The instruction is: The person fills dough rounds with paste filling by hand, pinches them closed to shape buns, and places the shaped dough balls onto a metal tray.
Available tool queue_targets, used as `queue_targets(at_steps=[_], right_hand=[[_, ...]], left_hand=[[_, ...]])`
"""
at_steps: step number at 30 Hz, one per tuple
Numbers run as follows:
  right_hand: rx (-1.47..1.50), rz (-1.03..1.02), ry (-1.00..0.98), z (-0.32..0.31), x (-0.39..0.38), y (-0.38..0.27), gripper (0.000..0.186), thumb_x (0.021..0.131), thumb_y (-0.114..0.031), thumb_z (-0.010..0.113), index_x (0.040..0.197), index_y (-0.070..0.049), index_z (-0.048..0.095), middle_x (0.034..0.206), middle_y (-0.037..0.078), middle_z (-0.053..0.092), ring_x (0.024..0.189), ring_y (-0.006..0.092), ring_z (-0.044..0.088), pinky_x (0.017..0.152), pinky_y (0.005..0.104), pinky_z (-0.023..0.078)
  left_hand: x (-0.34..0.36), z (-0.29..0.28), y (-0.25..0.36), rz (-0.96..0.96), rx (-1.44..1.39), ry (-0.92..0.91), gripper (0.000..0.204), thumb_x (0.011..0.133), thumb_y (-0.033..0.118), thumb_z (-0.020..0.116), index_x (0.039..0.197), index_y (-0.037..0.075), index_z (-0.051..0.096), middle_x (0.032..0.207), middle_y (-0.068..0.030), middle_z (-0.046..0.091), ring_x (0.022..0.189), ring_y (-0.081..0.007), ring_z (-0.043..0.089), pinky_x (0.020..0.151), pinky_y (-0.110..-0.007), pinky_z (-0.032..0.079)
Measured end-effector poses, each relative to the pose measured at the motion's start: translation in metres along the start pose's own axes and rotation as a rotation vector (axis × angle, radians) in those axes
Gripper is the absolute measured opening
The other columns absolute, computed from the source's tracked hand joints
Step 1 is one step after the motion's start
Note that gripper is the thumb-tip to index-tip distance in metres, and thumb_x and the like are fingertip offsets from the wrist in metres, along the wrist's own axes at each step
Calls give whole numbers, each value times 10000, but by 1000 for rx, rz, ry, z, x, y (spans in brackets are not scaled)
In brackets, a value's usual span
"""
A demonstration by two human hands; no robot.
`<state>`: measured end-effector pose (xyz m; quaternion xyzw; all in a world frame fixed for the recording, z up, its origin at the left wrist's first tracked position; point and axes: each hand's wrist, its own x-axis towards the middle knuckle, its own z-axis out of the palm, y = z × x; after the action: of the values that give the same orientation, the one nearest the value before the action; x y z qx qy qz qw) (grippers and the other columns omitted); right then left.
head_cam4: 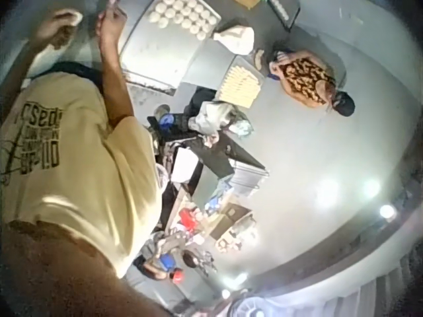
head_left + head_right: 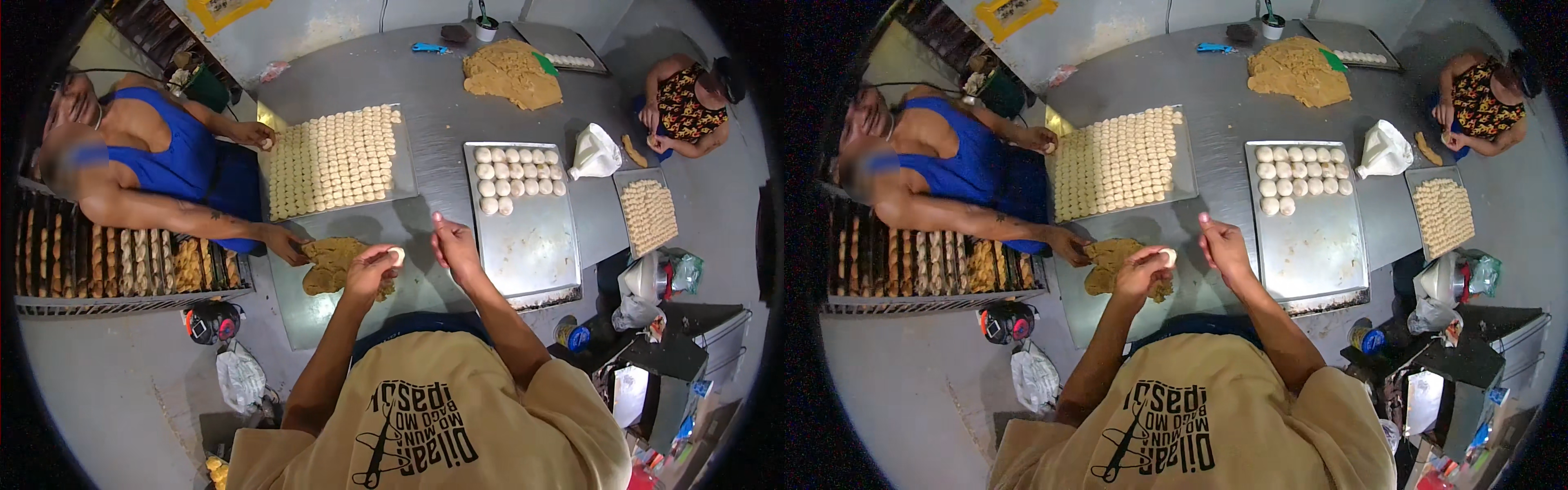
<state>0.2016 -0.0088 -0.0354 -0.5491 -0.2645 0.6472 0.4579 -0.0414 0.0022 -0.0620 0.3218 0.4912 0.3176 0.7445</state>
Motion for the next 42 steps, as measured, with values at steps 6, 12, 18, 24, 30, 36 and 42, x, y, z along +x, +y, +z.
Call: queue_targets(at_steps=[6,12,18,24,30,36,42], right_hand=[[-278,-339,-155,11,-38,-22,361,993,52,748,1345,11,680,1271,121,656,1170,207,736,962,333,630],[-654,-625,62,28,-44,-19,388,914,-6,826,1292,32,746,1053,164,706,883,295,772,717,370,625],[-867,-702,-85,30,-42,-19,353,922,-49,855,1266,-7,788,1092,147,760,973,275,758,858,366,602],[-214,-193,-167,13,-33,-18,475,954,-116,870,1379,37,722,1232,109,780,1067,175,739,944,322,590],[96,157,-358,11,-41,-27,559,972,-128,856,1464,53,660,1260,140,782,1095,171,737,1005,319,577],[-162,-95,-157,16,-47,-20,432,988,-94,834,1378,60,728,1179,140,810,1043,164,750,945,318,607],[-148,-209,-110,9,-52,-20,441,981,-79,840,1377,76,723,1134,139,811,1016,151,737,932,309,598]], left_hand=[[-2,8,16,103,-43,72,318,1074,155,719,1283,-85,714,1163,-166,786,1021,-248,791,899,-357,649],[-13,24,29,65,-93,-32,335,1122,184,663,1321,-82,707,1194,-134,778,1037,-213,770,929,-360,646],[-27,35,33,99,43,-115,372,1125,207,664,1374,-68,690,1245,-123,766,1114,-194,743,993,-372,621],[-40,38,40,136,-82,-149,378,1065,96,735,1402,-67,676,1273,-140,761,1138,-205,743,1018,-387,627],[-36,41,34,189,-59,-163,475,1038,14,734,1490,-64,611,1287,-187,754,1112,-248,769,985,-391,663],[-32,51,29,187,-7,-45,478,1042,24,740,1482,-104,605,1253,-166,768,1090,-213,763,911,-372,674],[-22,37,32,193,80,-239,455,1075,72,709,1501,-61,620,1255,-138,770,1072,-171,752,866,-354,667]])
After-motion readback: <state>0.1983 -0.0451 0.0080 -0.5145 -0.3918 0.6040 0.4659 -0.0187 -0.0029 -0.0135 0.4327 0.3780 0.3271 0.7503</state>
